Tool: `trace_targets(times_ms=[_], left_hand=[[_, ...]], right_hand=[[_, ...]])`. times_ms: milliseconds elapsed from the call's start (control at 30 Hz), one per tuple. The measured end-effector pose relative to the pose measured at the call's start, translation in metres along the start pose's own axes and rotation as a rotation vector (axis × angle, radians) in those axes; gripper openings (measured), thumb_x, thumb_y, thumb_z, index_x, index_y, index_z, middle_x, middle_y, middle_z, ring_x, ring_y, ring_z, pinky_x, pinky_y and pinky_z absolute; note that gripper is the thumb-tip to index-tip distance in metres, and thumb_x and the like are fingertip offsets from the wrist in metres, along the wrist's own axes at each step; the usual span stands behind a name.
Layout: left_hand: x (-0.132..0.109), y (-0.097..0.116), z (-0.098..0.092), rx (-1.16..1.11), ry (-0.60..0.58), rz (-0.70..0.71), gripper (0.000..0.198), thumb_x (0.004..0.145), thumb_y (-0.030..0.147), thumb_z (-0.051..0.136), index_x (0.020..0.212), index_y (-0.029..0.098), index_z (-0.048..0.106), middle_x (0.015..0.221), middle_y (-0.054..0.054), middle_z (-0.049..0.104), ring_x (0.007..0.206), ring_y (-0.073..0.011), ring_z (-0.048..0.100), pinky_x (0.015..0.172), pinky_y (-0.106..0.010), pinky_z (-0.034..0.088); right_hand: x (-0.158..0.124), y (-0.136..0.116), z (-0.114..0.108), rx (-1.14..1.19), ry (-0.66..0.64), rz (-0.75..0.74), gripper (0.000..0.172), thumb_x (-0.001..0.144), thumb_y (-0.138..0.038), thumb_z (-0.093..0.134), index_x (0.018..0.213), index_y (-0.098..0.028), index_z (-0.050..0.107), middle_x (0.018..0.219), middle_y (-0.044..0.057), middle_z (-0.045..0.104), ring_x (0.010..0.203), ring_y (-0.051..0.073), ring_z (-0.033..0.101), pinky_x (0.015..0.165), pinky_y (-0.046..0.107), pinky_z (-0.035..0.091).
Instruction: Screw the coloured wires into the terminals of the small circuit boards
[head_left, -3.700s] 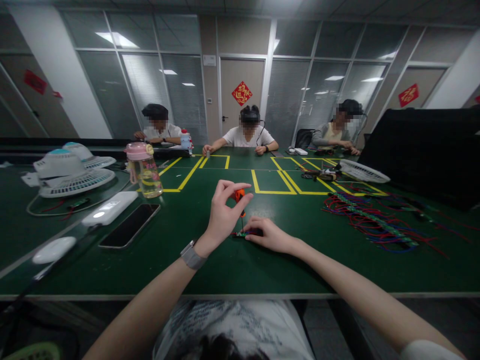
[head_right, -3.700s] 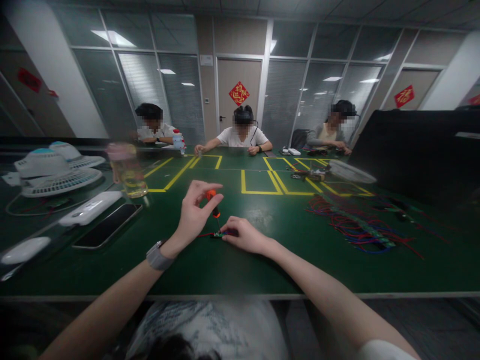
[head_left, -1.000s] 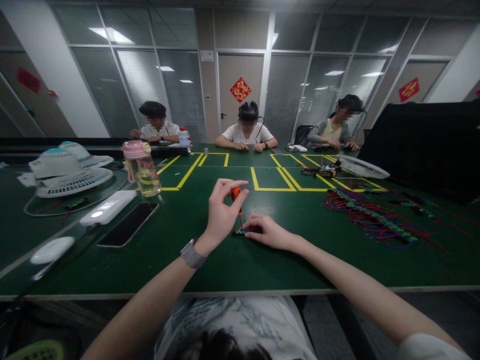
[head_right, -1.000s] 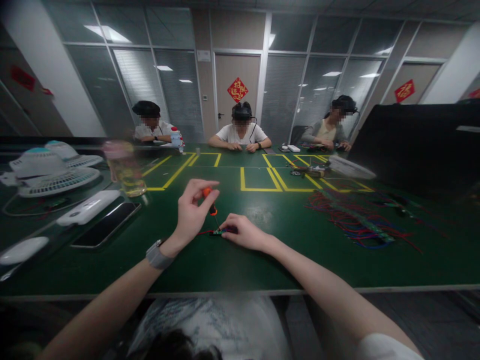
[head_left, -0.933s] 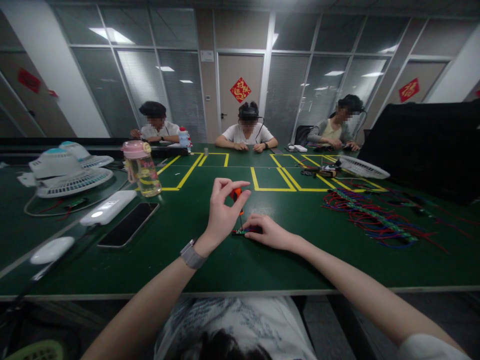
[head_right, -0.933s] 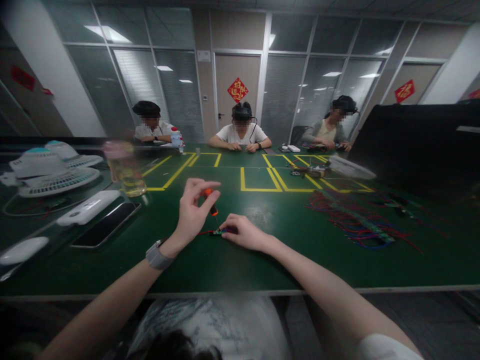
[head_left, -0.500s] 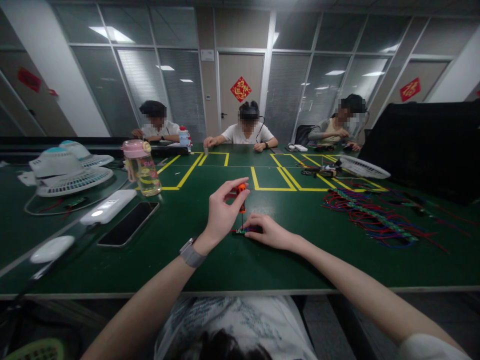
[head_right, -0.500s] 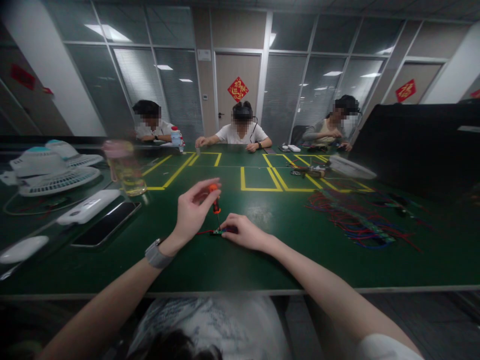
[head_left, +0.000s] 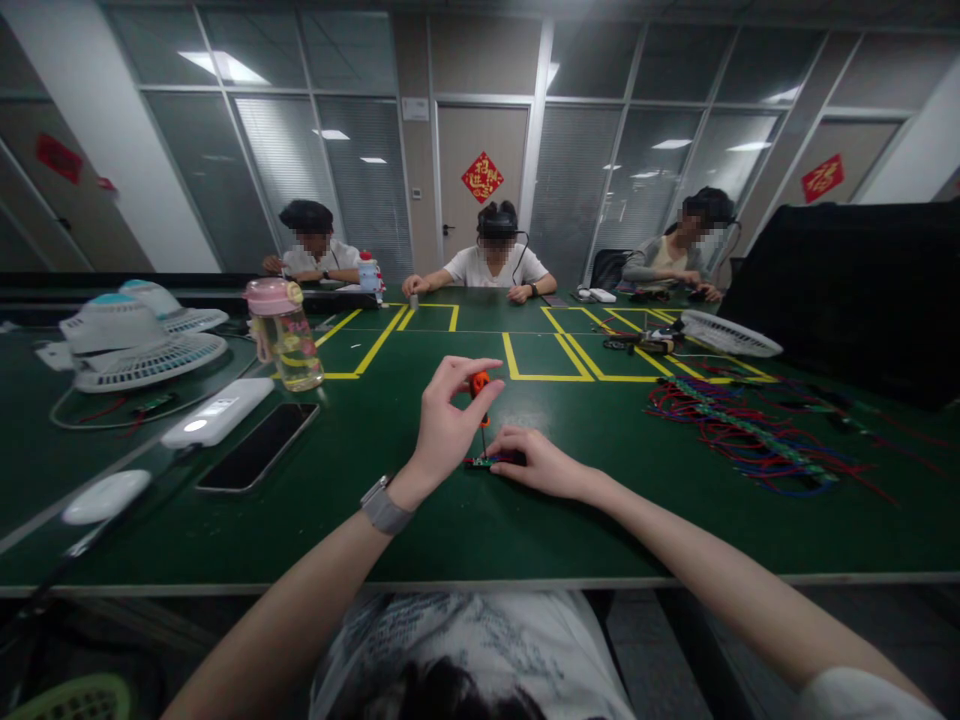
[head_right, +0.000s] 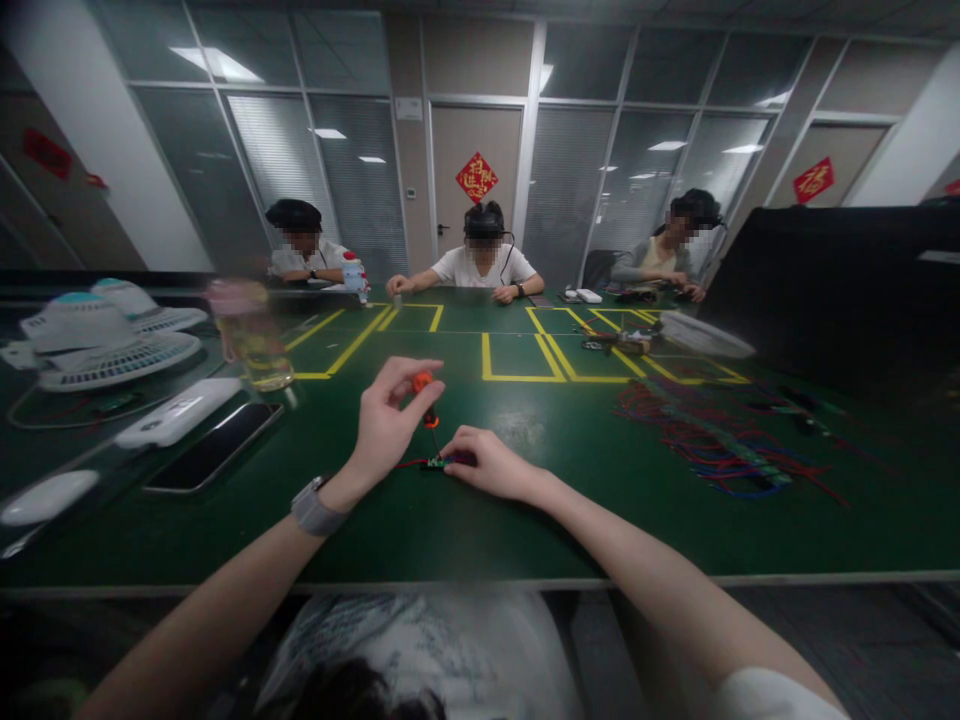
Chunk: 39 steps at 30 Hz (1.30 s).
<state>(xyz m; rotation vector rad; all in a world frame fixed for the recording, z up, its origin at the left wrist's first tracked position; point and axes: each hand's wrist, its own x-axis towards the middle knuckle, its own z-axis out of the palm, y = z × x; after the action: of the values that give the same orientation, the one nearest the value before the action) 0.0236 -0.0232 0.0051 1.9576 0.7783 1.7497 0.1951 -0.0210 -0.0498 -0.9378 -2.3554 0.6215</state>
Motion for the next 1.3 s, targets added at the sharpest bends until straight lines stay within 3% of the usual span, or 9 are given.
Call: trace_targets(times_ms=[200, 300, 433, 600, 767, 867, 1000, 1167, 1300], left_hand=[[0.0013, -0.0010, -0.0002, -0.063, -0.062, -0.023, 0.033, 0.096, 0.027, 0.043, 0.122, 0.026, 0.063, 0.121, -0.006, 0.058, 0.106, -0.0163, 0.059, 0.089, -0.029, 0.051], [0.0000, -0.0008, 0.0024, -0.199, -0.067, -0.116, 0.037, 0.097, 0.029, 0.042, 0.131, 0.023, 0.055, 0.128, -0.009, 0.059, 0.100, -0.0172, 0.064, 0.083, -0.031, 0.056], [-0.0004, -0.0006, 0.0024, -0.119, -0.014, -0.092, 0.030, 0.090, 0.030, 0.057, 0.118, 0.022, 0.064, 0.110, -0.007, 0.064, 0.093, -0.0162, 0.064, 0.077, -0.027, 0.055], [0.0011, -0.0020, -0.0006, 0.083, 0.049, 0.019, 0.025, 0.081, 0.031, 0.070, 0.105, 0.025, 0.071, 0.098, -0.004, 0.052, 0.090, -0.0144, 0.058, 0.078, -0.025, 0.051], [0.0006, -0.0045, 0.0006, -0.056, -0.017, -0.036, 0.033, 0.096, 0.030, 0.045, 0.125, 0.026, 0.061, 0.124, -0.007, 0.056, 0.111, -0.0178, 0.058, 0.090, -0.029, 0.051], [-0.0002, -0.0056, 0.0021, -0.197, -0.057, -0.124, 0.039, 0.097, 0.030, 0.042, 0.134, 0.026, 0.053, 0.133, -0.008, 0.056, 0.108, -0.0189, 0.062, 0.087, -0.032, 0.055], [-0.0007, -0.0028, 0.0025, -0.233, -0.067, -0.176, 0.039, 0.094, 0.030, 0.050, 0.132, 0.022, 0.054, 0.123, -0.009, 0.063, 0.095, -0.0174, 0.067, 0.079, -0.030, 0.057], [-0.0004, 0.0009, 0.0009, 0.016, -0.005, -0.029, 0.025, 0.084, 0.029, 0.066, 0.109, 0.025, 0.069, 0.098, -0.004, 0.059, 0.089, -0.0146, 0.060, 0.076, -0.025, 0.053], [0.0011, -0.0036, -0.0008, 0.105, 0.073, -0.028, 0.029, 0.091, 0.031, 0.056, 0.118, 0.025, 0.066, 0.103, -0.005, 0.054, 0.094, -0.0143, 0.058, 0.083, -0.027, 0.050]], right_hand=[[0.0001, 0.0000, 0.0003, 0.004, 0.008, -0.004, 0.016, 0.085, -0.018, 0.064, 0.099, -0.014, 0.071, 0.092, 0.007, 0.063, 0.084, 0.017, 0.061, 0.079, 0.029, 0.048], [-0.0001, 0.0006, 0.0007, 0.008, 0.010, -0.006, 0.016, 0.084, -0.018, 0.064, 0.098, -0.014, 0.071, 0.093, 0.007, 0.064, 0.085, 0.018, 0.061, 0.079, 0.029, 0.048], [-0.0004, 0.0009, 0.0010, 0.002, 0.012, -0.003, 0.017, 0.084, -0.017, 0.064, 0.099, -0.014, 0.071, 0.091, 0.007, 0.063, 0.083, 0.017, 0.060, 0.077, 0.029, 0.048], [-0.0005, -0.0003, 0.0004, 0.000, 0.011, -0.001, 0.016, 0.084, -0.017, 0.064, 0.098, -0.015, 0.071, 0.091, 0.006, 0.063, 0.082, 0.017, 0.060, 0.077, 0.029, 0.048], [0.0001, -0.0012, -0.0003, -0.008, 0.002, -0.006, 0.016, 0.084, -0.018, 0.064, 0.099, -0.015, 0.071, 0.092, 0.007, 0.064, 0.084, 0.017, 0.061, 0.079, 0.030, 0.048], [0.0001, -0.0021, -0.0007, -0.010, 0.001, 0.000, 0.016, 0.084, -0.018, 0.064, 0.099, -0.015, 0.071, 0.092, 0.007, 0.064, 0.084, 0.017, 0.061, 0.078, 0.029, 0.048], [-0.0003, -0.0023, -0.0008, -0.001, -0.004, 0.003, 0.017, 0.085, -0.018, 0.063, 0.100, -0.014, 0.071, 0.091, 0.006, 0.063, 0.081, 0.016, 0.060, 0.077, 0.029, 0.048], [-0.0004, -0.0001, 0.0006, 0.007, 0.009, 0.005, 0.016, 0.084, -0.018, 0.064, 0.098, -0.015, 0.071, 0.090, 0.006, 0.062, 0.080, 0.016, 0.059, 0.077, 0.029, 0.048], [-0.0004, -0.0014, -0.0002, -0.006, 0.006, 0.012, 0.017, 0.084, -0.018, 0.064, 0.099, -0.015, 0.071, 0.090, 0.006, 0.062, 0.080, 0.016, 0.059, 0.077, 0.029, 0.048]])
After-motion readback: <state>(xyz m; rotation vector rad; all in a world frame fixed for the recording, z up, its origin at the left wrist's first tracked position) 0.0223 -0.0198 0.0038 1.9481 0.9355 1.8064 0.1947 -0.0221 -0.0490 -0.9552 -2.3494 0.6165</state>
